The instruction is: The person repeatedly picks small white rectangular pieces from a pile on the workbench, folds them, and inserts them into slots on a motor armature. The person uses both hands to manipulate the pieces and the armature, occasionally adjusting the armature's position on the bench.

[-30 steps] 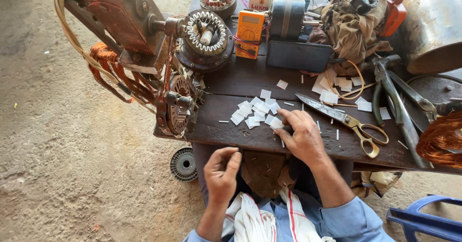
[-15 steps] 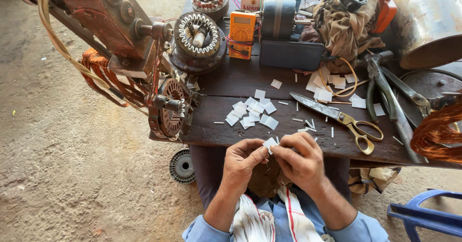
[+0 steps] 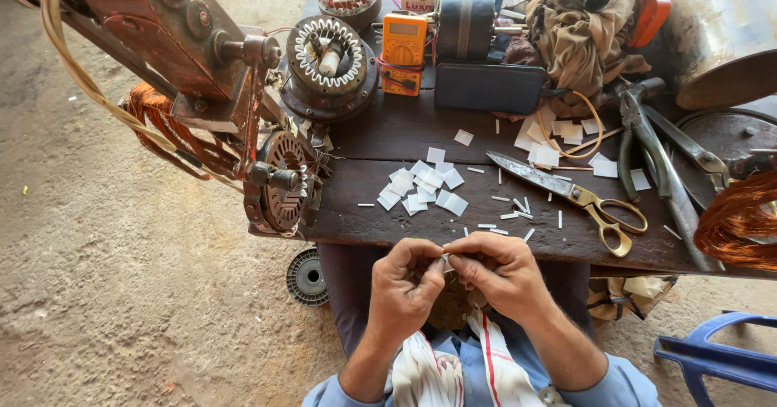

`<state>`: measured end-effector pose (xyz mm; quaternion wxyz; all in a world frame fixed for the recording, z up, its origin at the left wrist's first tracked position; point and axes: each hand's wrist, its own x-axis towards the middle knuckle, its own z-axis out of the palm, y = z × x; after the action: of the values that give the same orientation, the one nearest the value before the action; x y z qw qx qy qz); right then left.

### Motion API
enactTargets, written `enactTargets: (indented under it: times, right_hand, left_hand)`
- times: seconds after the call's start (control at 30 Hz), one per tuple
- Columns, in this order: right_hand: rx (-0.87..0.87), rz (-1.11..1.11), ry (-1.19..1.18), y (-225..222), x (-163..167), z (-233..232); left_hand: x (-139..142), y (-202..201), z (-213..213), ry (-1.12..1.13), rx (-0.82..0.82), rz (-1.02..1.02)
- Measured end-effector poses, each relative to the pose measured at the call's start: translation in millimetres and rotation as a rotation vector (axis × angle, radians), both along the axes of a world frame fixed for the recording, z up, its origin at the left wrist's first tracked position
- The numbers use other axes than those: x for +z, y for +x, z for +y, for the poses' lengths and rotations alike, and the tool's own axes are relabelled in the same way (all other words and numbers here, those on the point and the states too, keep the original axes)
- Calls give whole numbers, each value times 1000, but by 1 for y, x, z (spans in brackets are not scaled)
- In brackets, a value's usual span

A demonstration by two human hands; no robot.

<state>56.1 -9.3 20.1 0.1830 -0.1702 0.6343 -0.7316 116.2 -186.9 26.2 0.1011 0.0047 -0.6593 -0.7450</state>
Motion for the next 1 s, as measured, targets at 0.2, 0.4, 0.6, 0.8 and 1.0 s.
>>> enactTargets:
  times: [0.2,0.4,0.6,0.8,1.0]
  right_hand:
    - [41,-148,-180,6,-6,-3]
    - [62,-97,-205,4,0,-2]
    - [-20,235,-55,6,12,-2]
    - [-5,377,2,6,22,-4]
    - [2,405,11,5,22,-3]
  left_hand:
    - [16,2,-9,-110,33,176]
    - [26,3,-11,-235,19,211]
    - [24,9,-11,3,-59,86]
    - [18,11,-12,-38,-35,65]
    - [22,12,-9,-192,43,154]
